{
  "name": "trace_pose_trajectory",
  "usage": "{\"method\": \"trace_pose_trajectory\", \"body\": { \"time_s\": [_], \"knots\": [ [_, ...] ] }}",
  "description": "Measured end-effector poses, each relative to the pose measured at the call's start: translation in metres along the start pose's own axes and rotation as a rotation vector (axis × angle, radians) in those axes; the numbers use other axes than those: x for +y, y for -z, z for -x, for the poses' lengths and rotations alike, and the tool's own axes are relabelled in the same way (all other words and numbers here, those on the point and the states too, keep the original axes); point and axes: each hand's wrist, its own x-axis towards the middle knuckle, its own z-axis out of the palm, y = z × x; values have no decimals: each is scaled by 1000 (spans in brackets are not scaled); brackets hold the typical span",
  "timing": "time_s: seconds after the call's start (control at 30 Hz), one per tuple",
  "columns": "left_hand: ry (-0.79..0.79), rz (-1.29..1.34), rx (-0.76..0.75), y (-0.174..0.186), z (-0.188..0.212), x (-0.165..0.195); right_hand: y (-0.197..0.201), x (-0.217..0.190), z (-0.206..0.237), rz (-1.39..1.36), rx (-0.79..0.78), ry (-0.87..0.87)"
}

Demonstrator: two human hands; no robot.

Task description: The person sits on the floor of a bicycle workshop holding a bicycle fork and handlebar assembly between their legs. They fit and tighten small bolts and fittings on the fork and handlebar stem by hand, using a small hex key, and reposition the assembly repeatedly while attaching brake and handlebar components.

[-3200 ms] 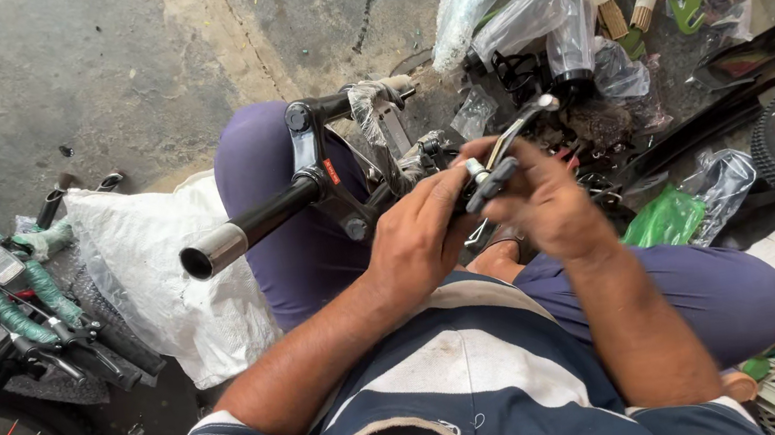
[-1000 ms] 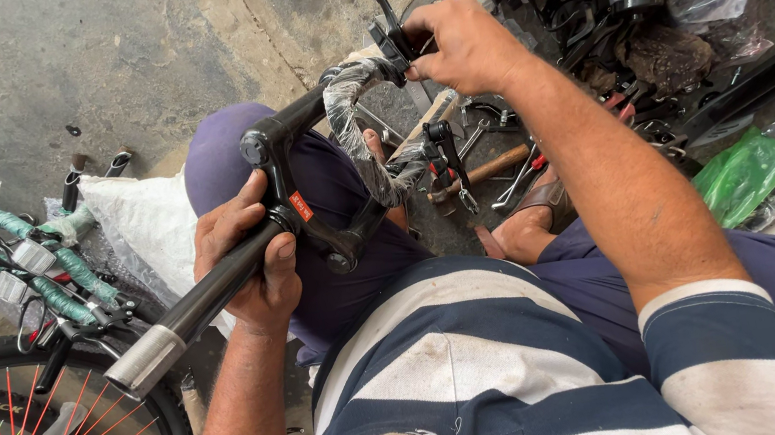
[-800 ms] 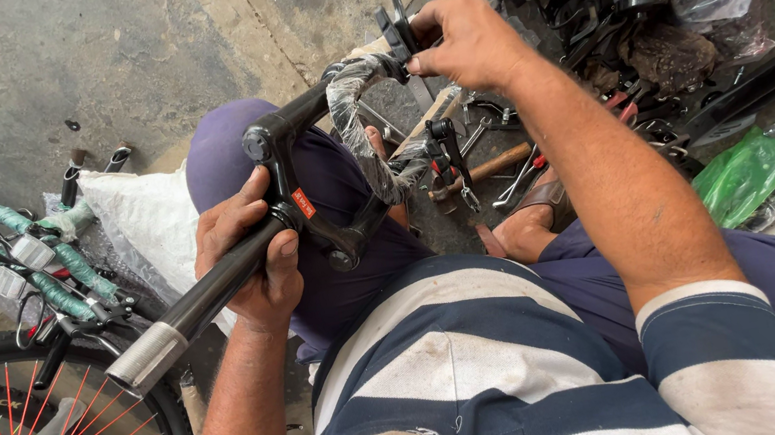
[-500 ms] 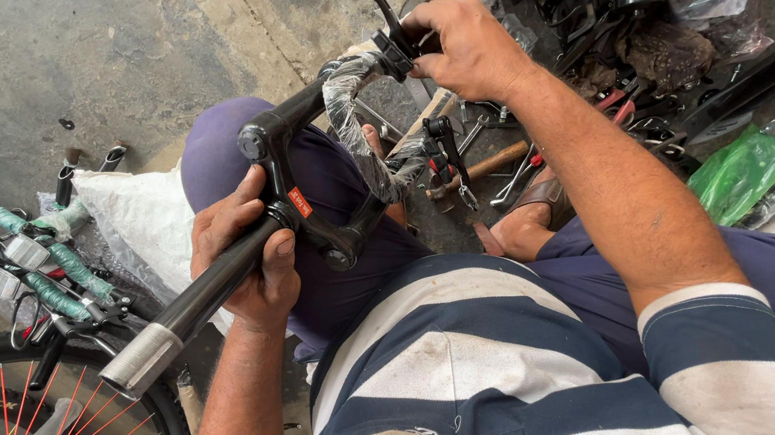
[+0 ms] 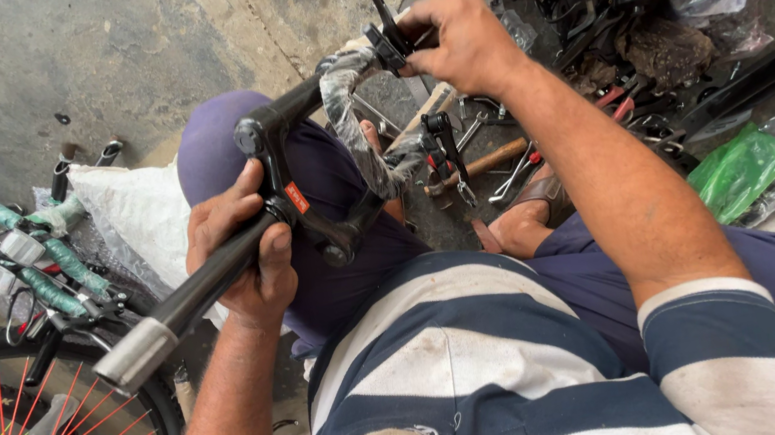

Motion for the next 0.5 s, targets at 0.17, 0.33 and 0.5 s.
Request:
{"method": "trace_pose_trajectory", "body": {
  "time_s": [0.17, 0.33, 0.5],
  "knots": [
    [-7, 79, 12, -1, -3, 3, 9, -2, 3, -37, -79, 72],
    [9, 60, 14, -2, -1, 4, 46, 21, 2, -269, 134, -165],
    [10, 84, 24, -3, -1, 3, 54, 40, -21, -287, 506, -176]
  ]
}}
